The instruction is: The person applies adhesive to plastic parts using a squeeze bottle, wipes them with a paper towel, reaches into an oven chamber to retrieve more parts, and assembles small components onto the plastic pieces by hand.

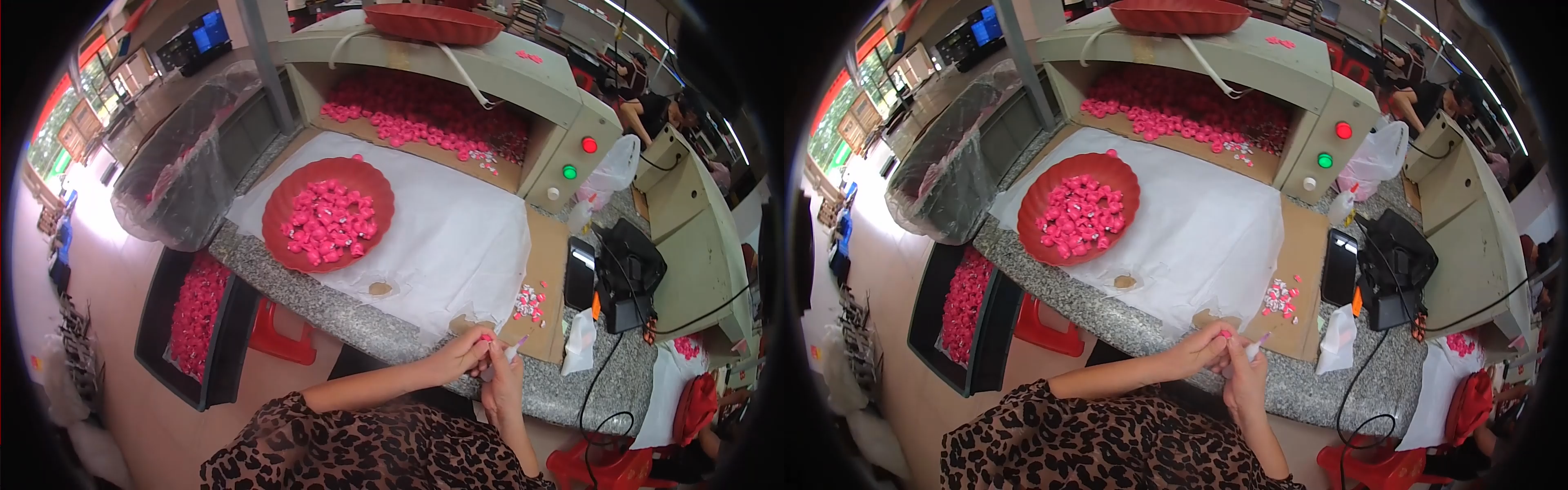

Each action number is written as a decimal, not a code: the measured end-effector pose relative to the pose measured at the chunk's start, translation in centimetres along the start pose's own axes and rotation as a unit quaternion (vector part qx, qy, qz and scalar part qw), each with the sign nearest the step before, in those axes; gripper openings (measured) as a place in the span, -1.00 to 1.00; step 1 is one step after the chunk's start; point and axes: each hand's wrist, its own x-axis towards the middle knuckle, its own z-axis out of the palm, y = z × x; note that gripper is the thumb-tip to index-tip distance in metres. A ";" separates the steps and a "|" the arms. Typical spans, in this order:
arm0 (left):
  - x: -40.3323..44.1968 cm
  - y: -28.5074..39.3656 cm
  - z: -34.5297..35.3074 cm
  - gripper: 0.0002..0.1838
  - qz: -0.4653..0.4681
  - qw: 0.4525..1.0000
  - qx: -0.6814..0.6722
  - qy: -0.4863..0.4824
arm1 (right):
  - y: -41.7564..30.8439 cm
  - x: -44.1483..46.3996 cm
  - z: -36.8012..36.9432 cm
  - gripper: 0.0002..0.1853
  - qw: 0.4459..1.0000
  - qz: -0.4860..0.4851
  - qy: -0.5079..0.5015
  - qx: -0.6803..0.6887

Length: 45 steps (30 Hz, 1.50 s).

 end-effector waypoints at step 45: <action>0.3 0.5 0.1 -0.77 -0.061 0.998 -0.015 -0.004 | -0.1 0.0 0.9 -0.81 0.996 -0.022 0.075 0.031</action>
